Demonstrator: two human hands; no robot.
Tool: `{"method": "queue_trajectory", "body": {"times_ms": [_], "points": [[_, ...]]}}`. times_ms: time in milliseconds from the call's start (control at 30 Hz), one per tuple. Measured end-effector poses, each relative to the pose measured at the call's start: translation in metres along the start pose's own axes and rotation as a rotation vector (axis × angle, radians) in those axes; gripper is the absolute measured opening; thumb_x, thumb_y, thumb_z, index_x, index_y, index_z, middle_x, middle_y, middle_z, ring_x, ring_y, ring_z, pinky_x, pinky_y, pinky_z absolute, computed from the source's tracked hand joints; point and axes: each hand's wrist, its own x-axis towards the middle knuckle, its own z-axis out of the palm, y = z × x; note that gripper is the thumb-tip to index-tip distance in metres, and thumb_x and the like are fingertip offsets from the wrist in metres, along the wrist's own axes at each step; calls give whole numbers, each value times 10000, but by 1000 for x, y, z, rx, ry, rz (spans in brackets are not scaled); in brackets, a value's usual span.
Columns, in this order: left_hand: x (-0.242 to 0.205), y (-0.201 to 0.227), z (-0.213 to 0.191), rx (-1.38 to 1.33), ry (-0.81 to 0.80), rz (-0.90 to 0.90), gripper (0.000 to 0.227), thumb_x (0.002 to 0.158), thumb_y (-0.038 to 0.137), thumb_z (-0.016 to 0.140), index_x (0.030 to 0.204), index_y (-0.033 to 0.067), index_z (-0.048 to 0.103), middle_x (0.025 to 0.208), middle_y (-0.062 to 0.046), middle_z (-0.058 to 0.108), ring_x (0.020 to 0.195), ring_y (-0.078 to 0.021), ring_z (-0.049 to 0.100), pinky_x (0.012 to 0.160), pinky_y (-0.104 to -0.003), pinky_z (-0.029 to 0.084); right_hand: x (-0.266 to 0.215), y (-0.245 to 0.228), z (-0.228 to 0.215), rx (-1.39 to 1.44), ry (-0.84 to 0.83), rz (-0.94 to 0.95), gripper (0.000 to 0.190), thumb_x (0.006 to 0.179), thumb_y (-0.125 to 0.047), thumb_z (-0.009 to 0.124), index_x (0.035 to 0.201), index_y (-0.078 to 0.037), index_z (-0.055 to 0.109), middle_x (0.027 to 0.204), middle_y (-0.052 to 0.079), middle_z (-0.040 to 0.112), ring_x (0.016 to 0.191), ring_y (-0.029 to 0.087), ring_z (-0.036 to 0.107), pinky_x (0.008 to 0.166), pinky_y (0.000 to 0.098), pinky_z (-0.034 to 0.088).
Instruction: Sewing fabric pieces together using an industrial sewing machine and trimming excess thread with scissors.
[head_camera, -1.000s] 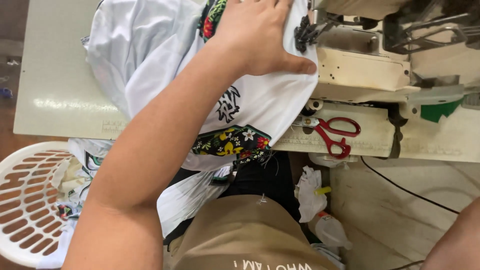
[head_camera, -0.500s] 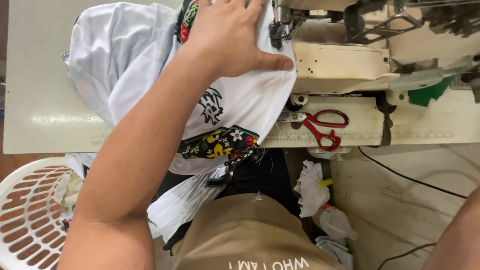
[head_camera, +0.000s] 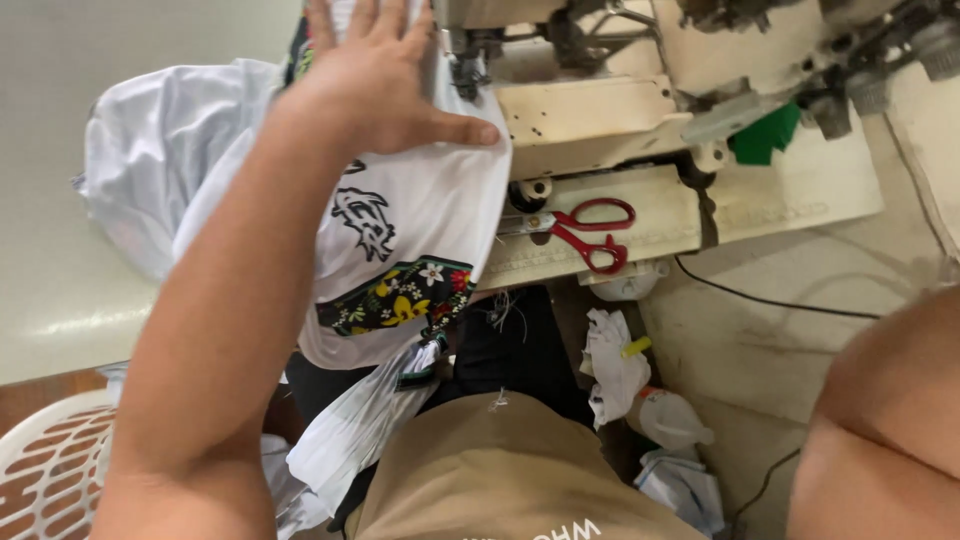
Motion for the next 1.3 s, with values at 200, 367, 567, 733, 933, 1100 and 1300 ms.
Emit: {"method": "queue_trajectory", "body": {"times_ms": [200,367,567,733,933,1100,1300], "points": [[-3,-1,39,68,432,173,1081,887,734,795,1454,-133,488,1603,-297,439,1489,-455,352,1212,-628,188,8,-152,68,-116,-252,167,357,959,223,392,686,48,542,1046,273,798,465,131,512,291,243,266],[-6,-6,26,23,291,123,1077,900,787,629,1575,-7,355,1644,-216,272,1519,-408,178,1194,-650,103,-8,-179,61,-108,-57,351,718,1175,83,599,1764,-141,255,1186,230,724,753,248,624,611,346,592],[5,-26,-28,58,-10,-133,870,1013,725,384,1665,184,191,1661,-150,215,1500,-359,177,1150,-667,107,-64,-162,56,58,142,57,327,1188,203,585,1496,92,589,1129,238,710,914,249,674,800,341,597],[23,-54,-9,88,164,-97,677,1146,622,539,1406,3,621,1427,-289,615,1230,-568,561,901,-683,472,-60,-144,118,-93,-485,235,426,1056,-359,489,1308,-116,733,1262,76,775,1139,210,722,984,454,580],[-42,-20,63,35,334,-161,1002,1008,805,302,1707,120,90,1767,-211,54,1596,-408,-58,1158,-702,-164,-64,-111,166,-434,-569,-21,373,1010,-144,634,1372,-83,701,1131,127,702,1060,317,669,955,494,604],[-42,-10,131,257,726,51,1106,1002,808,607,1686,-37,403,1740,-264,362,1612,-448,164,1250,-715,3,-41,-86,171,-401,-678,-229,462,913,-276,719,1317,-53,708,1233,192,752,1136,368,708,1051,517,563],[-89,8,111,190,1182,468,162,1061,56,582,1028,57,740,966,-129,808,1006,-305,769,1087,-467,459,-34,-158,130,-272,-1234,615,440,940,-328,702,1374,-255,685,1220,-17,807,1046,169,764,879,315,591]]}}
